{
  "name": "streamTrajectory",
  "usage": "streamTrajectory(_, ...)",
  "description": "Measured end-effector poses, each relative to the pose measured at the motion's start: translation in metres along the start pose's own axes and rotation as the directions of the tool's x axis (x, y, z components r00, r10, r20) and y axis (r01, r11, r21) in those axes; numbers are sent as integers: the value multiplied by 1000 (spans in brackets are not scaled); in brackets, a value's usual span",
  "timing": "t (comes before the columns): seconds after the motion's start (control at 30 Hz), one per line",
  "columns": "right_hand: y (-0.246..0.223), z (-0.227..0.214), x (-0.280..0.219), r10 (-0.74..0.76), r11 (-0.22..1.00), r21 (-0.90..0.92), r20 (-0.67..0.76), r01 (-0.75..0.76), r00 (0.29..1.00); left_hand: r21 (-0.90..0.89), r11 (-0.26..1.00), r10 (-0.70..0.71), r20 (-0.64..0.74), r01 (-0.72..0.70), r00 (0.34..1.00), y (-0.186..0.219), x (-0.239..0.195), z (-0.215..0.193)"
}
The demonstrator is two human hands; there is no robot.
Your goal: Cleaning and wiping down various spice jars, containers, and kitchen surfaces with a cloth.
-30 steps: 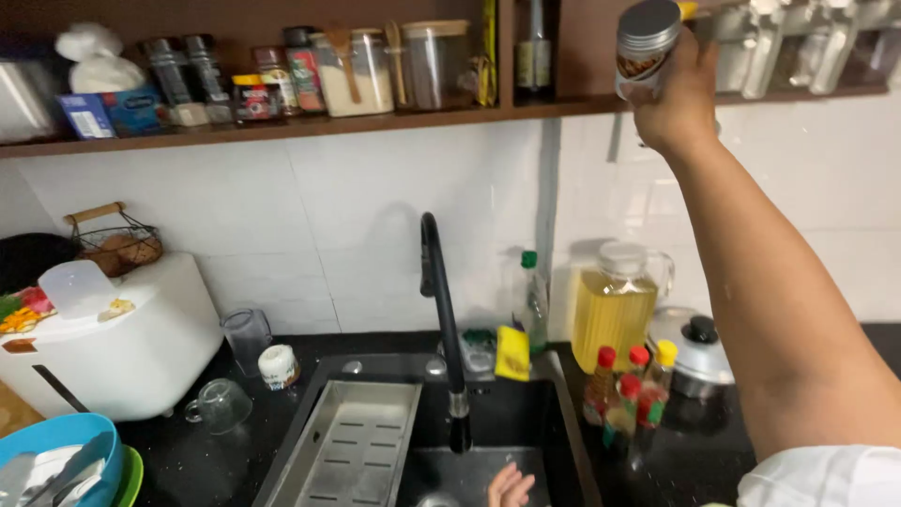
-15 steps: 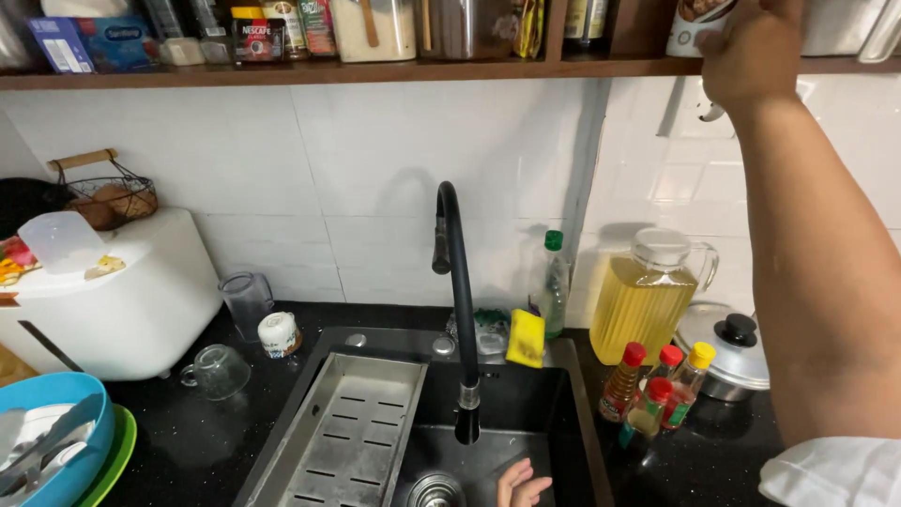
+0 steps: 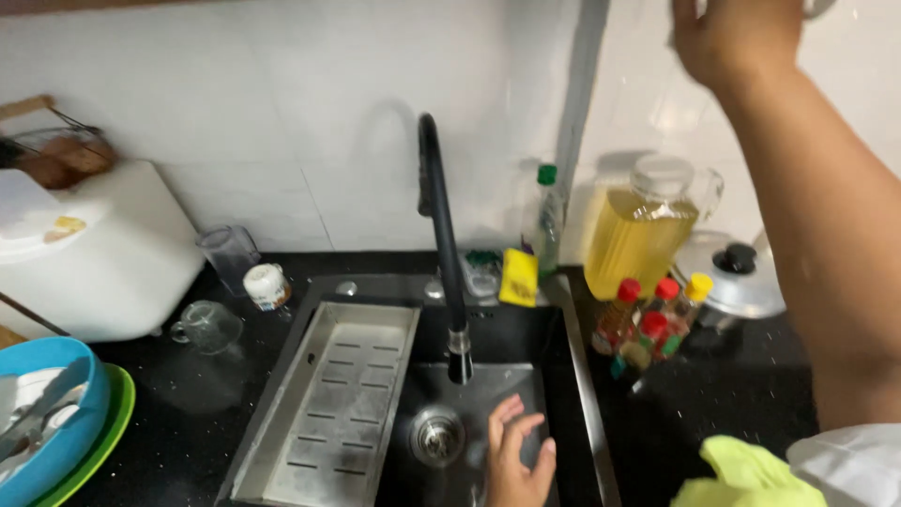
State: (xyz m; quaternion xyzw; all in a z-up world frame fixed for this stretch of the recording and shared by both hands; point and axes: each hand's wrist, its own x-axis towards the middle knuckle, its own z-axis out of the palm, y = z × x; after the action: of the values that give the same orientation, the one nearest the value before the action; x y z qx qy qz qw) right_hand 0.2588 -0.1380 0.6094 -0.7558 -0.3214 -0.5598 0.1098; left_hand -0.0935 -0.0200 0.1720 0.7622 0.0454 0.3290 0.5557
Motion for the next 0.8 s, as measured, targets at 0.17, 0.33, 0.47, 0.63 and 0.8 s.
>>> streamTrajectory(0.17, -51, -38, -110, -268, 947, 284, 450, 148, 852, -42, 996, 73, -23, -74, 997, 22, 0, -2)
streamTrajectory(0.33, -93, -95, -187, -50, 997, 73, 871, -27, 489, -67, 996, 52, 3, -52, 999, 26, 1, -5)
streamTrajectory(0.47, -91, -91, -231, 46, 999, -44, 944, -14, 328, -124, 991, -50, -22, 47, 999, 16, 2, -4)
streamTrajectory(0.63, -81, -83, -250, -39, 993, 73, 944, -94, 327, -418, 831, -335, 149, 366, 930, -10, -1, 0)
streamTrajectory(0.8, -107, -124, -215, -253, 844, 400, 884, -356, 393, -612, 665, -335, 268, 428, 903, 28, 10, -9)
